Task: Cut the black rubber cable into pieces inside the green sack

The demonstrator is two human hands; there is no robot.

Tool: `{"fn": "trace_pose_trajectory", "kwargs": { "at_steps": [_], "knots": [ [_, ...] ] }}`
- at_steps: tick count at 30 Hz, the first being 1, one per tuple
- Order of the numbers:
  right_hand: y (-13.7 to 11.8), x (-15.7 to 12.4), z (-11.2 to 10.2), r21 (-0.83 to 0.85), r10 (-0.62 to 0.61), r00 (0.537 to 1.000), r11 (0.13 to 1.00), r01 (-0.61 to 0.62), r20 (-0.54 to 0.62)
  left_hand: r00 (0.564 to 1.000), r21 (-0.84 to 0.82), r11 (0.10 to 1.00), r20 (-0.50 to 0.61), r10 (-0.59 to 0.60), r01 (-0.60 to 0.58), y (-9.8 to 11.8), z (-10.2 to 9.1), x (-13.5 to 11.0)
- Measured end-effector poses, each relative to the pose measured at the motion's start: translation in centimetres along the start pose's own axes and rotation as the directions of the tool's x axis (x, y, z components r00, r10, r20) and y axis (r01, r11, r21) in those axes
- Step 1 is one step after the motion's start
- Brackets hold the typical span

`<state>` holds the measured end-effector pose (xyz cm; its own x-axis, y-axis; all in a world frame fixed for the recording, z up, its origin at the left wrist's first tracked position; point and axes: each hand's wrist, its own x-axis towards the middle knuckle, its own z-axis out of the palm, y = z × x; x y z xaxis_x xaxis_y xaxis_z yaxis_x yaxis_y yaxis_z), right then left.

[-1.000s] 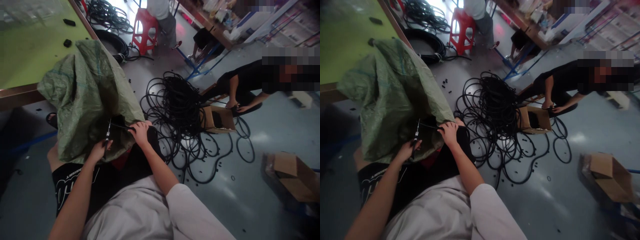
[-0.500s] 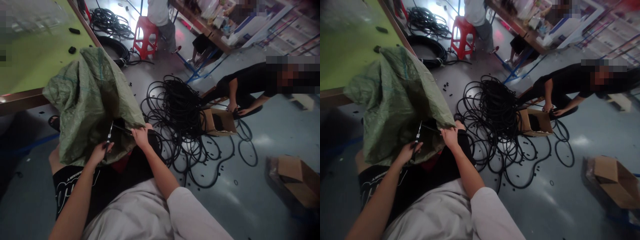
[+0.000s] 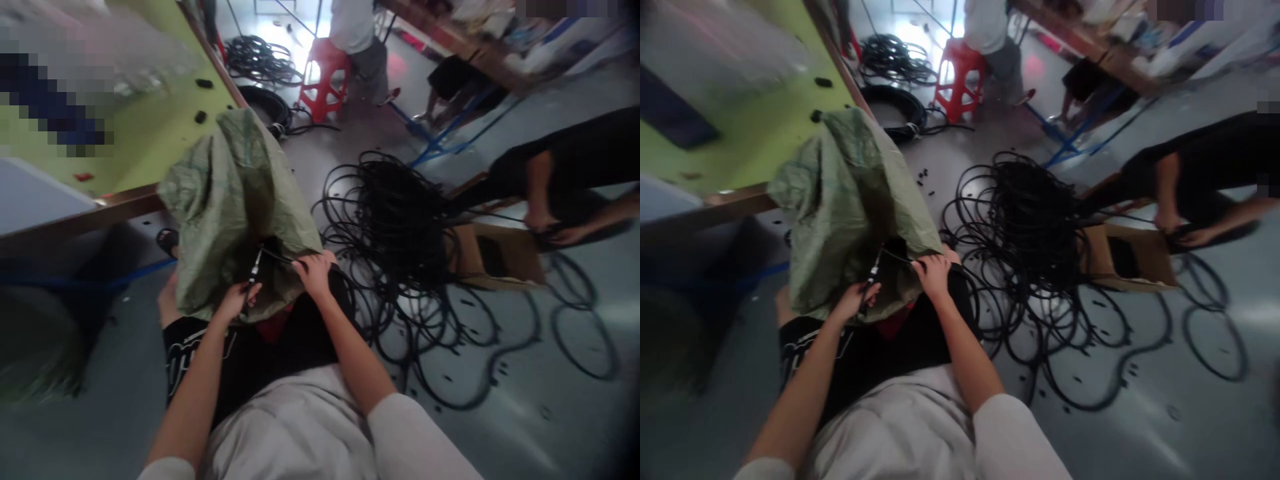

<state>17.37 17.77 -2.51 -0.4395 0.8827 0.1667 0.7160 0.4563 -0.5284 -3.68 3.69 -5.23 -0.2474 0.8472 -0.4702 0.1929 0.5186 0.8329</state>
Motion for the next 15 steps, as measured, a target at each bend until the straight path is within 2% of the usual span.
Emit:
{"fn": "trace_pose_trajectory", "kwargs": {
  "at_steps": [2, 6, 8, 11, 13, 15],
  "knots": [
    [0.08, 0.13, 0.25, -0.021, 0.003, 1.000, 1.000, -0.003, -0.002, 0.997, 0.041, 0.999, -0.077, 0.004, -0.001, -0.33, -0.03, 0.07],
    [0.19, 0.39, 0.65, -0.083, -0.003, 1.000, 0.997, 0.005, 0.026, 0.977, 0.169, 0.981, -0.174, 0.126, -0.097, -0.92, -0.19, 0.29],
    [0.24, 0.43, 0.67, -0.112, -0.013, 0.999, 0.994, 0.018, 0.046, 0.975, 0.171, 0.978, -0.162, 0.150, -0.122, -0.87, -0.17, 0.21],
    [0.34, 0.45, 0.59, -0.133, -0.004, 0.999, 0.991, 0.011, 0.055, 0.990, 0.080, 0.991, -0.081, 0.116, -0.110, -0.59, 0.01, 0.02],
    [0.40, 0.42, 0.55, -0.099, 0.001, 1.000, 0.995, 0.002, 0.027, 0.996, 0.034, 0.997, -0.051, 0.076, -0.074, -0.44, 0.12, -0.05],
    [0.43, 0.35, 0.56, -0.028, -0.015, 1.000, 0.999, 0.015, -0.013, 0.996, 0.035, 0.999, -0.076, 0.040, -0.037, -0.39, 0.14, -0.06]
  ]
}}
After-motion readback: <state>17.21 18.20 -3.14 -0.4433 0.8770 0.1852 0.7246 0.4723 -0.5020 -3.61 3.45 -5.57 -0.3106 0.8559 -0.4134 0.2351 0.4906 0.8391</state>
